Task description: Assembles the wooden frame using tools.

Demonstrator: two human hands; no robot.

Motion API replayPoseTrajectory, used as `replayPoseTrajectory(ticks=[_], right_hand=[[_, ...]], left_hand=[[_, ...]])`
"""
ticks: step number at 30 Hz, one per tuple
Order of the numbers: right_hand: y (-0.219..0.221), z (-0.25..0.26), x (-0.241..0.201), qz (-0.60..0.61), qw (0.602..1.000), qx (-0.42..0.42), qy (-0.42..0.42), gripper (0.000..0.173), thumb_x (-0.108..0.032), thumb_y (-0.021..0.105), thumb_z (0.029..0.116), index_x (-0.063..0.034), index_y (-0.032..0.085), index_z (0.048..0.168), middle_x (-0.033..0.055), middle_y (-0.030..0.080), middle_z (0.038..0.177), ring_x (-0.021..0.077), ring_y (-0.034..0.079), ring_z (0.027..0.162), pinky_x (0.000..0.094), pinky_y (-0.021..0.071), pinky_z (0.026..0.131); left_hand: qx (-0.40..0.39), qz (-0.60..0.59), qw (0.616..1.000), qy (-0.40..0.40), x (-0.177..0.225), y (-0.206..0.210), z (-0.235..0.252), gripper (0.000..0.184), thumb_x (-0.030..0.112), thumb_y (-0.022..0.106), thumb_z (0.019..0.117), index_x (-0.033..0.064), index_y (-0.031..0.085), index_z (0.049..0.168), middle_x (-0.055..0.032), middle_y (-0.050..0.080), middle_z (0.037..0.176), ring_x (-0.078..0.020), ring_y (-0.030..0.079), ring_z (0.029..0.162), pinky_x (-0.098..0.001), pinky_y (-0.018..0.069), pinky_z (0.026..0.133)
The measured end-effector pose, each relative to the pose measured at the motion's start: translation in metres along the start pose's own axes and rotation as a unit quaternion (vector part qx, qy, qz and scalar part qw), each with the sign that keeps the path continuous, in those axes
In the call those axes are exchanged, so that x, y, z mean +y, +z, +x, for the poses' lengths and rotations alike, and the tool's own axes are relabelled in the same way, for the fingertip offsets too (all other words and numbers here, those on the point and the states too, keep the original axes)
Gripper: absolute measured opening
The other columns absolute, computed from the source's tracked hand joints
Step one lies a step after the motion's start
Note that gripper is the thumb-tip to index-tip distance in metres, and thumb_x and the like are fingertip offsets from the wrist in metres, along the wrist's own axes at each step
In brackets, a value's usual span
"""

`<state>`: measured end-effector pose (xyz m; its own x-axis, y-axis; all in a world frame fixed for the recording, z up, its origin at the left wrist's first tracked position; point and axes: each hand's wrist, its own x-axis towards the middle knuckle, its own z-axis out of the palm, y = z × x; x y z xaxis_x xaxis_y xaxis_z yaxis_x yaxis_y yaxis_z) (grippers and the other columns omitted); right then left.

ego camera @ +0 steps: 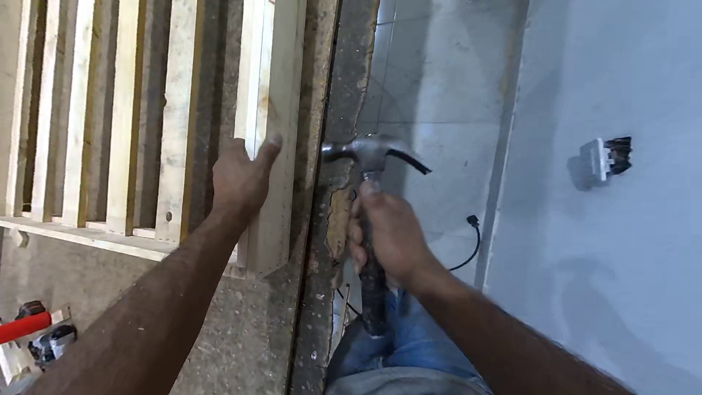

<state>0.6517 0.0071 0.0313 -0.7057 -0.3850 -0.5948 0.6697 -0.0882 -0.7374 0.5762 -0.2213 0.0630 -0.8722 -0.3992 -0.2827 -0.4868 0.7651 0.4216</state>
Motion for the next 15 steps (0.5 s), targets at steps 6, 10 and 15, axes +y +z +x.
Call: replayPoseTrajectory(ticks=[6, 10, 15], right_hand=[[0.0, -0.02, -0.001, -0.274, 0.897, -0.304, 0.17, 0.048, -0.05, 0.038, 0.1097, -0.0064, 0.058, 0.109, 0.0026, 0.054, 0.069, 0.0129, 0.054, 0.051, 0.0314, 0.0496, 0.05], [0.004, -0.015, 0.0, 0.025, 0.999, -0.001, 0.029, 0.049, -0.047, 0.034, 0.1108, -0.0043, 0.057, 0.099, 0.006, 0.055, 0.06, 0.0176, 0.055, 0.043, 0.0363, 0.0555, 0.043], [0.007, -0.007, 0.009, -0.157, 0.95, -0.222, 0.154, 0.043, -0.046, 0.039, 0.1107, -0.007, 0.055, 0.1, 0.0011, 0.052, 0.065, 0.0099, 0.054, 0.048, 0.0257, 0.0514, 0.047]], left_hand=[[-0.003, 0.006, 1.0, -0.031, 0.005, 0.001, 0.002, 0.062, 0.066, 0.061, 0.0934, 0.0078, 0.063, 0.116, -0.0151, 0.068, 0.1, -0.0314, 0.068, 0.095, -0.0596, 0.0534, 0.082], [0.001, -0.004, 0.999, -0.033, 0.005, 0.001, 0.0, 0.061, 0.065, 0.061, 0.0936, 0.0077, 0.063, 0.113, -0.0139, 0.066, 0.098, -0.0302, 0.066, 0.093, -0.0575, 0.0522, 0.08], [-0.001, 0.012, 0.999, -0.03, 0.005, 0.001, 0.0, 0.063, 0.067, 0.057, 0.0947, 0.008, 0.062, 0.116, -0.0144, 0.067, 0.099, -0.0309, 0.067, 0.095, -0.0591, 0.0526, 0.081]])
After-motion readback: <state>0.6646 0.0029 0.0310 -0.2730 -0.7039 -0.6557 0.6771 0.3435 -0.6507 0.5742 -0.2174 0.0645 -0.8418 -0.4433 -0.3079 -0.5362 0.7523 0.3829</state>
